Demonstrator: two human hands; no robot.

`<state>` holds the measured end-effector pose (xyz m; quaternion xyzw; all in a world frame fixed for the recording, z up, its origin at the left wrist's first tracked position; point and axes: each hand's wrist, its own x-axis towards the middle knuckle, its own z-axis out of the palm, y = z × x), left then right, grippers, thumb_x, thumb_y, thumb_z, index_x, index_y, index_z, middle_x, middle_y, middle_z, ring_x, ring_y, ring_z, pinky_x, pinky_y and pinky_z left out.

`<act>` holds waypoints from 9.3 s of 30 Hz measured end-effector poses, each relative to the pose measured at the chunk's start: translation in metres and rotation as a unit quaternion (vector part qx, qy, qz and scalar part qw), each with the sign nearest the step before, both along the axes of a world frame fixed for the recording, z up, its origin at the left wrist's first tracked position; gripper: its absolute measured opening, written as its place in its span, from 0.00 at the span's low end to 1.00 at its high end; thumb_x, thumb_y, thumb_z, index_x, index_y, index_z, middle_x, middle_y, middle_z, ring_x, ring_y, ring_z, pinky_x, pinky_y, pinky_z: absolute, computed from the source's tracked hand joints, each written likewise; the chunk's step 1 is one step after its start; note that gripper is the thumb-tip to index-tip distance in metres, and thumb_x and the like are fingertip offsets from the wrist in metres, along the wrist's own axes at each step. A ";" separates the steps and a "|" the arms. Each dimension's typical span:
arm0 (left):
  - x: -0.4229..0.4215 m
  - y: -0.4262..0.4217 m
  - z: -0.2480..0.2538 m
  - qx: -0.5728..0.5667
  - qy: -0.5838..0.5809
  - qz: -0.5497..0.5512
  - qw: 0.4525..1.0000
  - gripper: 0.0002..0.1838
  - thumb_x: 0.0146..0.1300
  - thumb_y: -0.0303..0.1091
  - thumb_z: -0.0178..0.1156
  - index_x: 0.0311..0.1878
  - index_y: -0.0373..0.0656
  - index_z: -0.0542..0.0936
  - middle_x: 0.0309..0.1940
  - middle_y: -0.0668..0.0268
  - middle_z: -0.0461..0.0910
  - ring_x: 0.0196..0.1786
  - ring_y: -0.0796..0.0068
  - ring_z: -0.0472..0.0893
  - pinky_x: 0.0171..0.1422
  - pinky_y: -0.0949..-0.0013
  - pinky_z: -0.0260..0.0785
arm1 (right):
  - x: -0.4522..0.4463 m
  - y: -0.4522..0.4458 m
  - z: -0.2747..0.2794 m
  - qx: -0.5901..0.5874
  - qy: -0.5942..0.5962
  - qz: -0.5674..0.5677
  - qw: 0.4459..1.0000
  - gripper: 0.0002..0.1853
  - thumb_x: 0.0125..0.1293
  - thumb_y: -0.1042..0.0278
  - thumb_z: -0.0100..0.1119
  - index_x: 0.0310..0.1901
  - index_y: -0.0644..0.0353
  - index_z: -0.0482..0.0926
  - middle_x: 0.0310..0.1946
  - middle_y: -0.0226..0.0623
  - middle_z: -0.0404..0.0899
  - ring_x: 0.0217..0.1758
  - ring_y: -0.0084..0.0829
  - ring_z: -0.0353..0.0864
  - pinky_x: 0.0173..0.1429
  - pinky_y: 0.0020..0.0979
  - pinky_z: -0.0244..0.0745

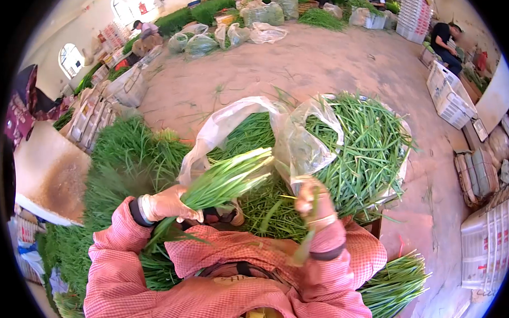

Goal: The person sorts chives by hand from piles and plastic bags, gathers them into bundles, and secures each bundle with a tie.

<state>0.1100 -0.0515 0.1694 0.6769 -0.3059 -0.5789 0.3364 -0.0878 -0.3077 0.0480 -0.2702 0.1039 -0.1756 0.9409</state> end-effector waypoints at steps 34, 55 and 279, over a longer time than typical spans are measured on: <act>-0.098 0.045 -0.112 -0.199 0.507 0.071 0.836 0.36 0.51 0.31 0.59 0.62 0.37 0.56 0.44 0.57 0.75 0.20 0.80 0.69 0.24 0.80 0.63 | 0.043 0.057 0.001 -0.129 -0.082 0.323 0.934 0.35 0.53 0.38 0.53 0.52 0.62 0.67 0.42 0.38 0.74 0.40 0.30 0.75 0.42 0.28 0.72; -0.087 0.048 -0.124 -0.126 0.133 -0.031 0.983 0.42 0.48 0.34 0.67 0.63 0.42 0.54 0.57 0.63 0.63 0.55 0.75 0.65 0.60 0.68 0.57 | 0.056 0.097 0.000 0.033 -0.011 0.173 0.984 0.30 0.54 0.58 0.62 0.55 0.62 0.63 0.45 0.47 0.73 0.48 0.37 0.74 0.52 0.36 0.72; 0.012 -0.165 -0.006 -0.434 0.421 0.195 0.772 0.16 0.57 0.35 0.57 0.46 0.38 0.69 0.19 0.76 0.65 0.21 0.85 0.65 0.28 0.81 0.63 | -0.009 0.075 -0.039 -0.337 0.234 0.162 0.897 0.19 0.53 0.66 0.61 0.46 0.63 0.72 0.27 0.36 0.77 0.23 0.27 0.74 0.29 0.28 0.71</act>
